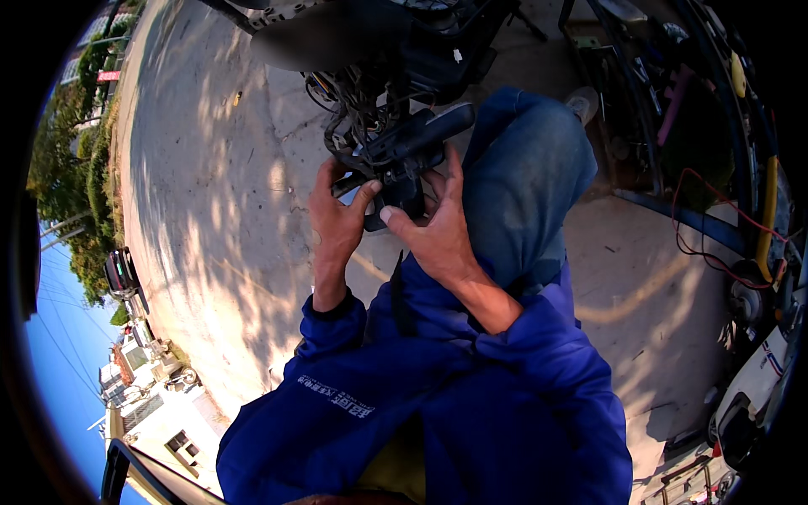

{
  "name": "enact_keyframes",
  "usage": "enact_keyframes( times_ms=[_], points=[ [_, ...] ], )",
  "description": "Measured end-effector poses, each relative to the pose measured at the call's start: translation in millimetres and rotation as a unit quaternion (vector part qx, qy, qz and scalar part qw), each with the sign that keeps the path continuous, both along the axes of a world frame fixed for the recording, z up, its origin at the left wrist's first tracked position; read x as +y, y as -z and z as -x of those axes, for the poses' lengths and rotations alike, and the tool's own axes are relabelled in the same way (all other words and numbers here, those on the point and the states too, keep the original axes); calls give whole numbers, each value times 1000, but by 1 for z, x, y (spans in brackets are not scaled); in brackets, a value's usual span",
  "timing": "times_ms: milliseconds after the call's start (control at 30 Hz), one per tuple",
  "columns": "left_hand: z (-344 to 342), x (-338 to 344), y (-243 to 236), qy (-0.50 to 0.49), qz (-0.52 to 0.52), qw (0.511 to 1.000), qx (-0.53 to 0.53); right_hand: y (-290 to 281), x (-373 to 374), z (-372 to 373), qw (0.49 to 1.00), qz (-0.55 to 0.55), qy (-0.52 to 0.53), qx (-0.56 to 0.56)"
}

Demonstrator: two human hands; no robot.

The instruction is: The person repairs the electrical system of a scooter by hand, manipulating wires and connectors near the handlebars. They use a yellow multimeter to test the electrical connections and a screwdriver to adjust components within the wiring harness.

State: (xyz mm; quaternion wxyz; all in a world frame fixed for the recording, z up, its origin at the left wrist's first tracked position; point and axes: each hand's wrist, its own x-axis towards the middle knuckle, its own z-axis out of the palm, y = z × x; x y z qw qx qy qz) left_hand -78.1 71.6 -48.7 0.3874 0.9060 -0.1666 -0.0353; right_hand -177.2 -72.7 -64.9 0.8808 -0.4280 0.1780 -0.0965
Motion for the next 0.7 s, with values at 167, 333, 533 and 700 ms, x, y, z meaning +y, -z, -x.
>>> enact_keyframes(
  times_ms=[167, 333, 533, 700],
  points=[
    [0, 1, 5, -11, 31, 999, 8, 0, 0, 0, 1000, -2, 0, 0],
    [-1, -3, 2, -30, 72, 996, 45, -1, -2, 0, 1000, -7, 0, -1],
    [-2, -6, -1, -49, 69, 994, 63, -1, -4, -2, 1000, -24, 6, 12],
    [-3, -6, -5, -52, 73, 993, 79, -3, -8, -2, 999, -41, -1, 26]
  ],
)
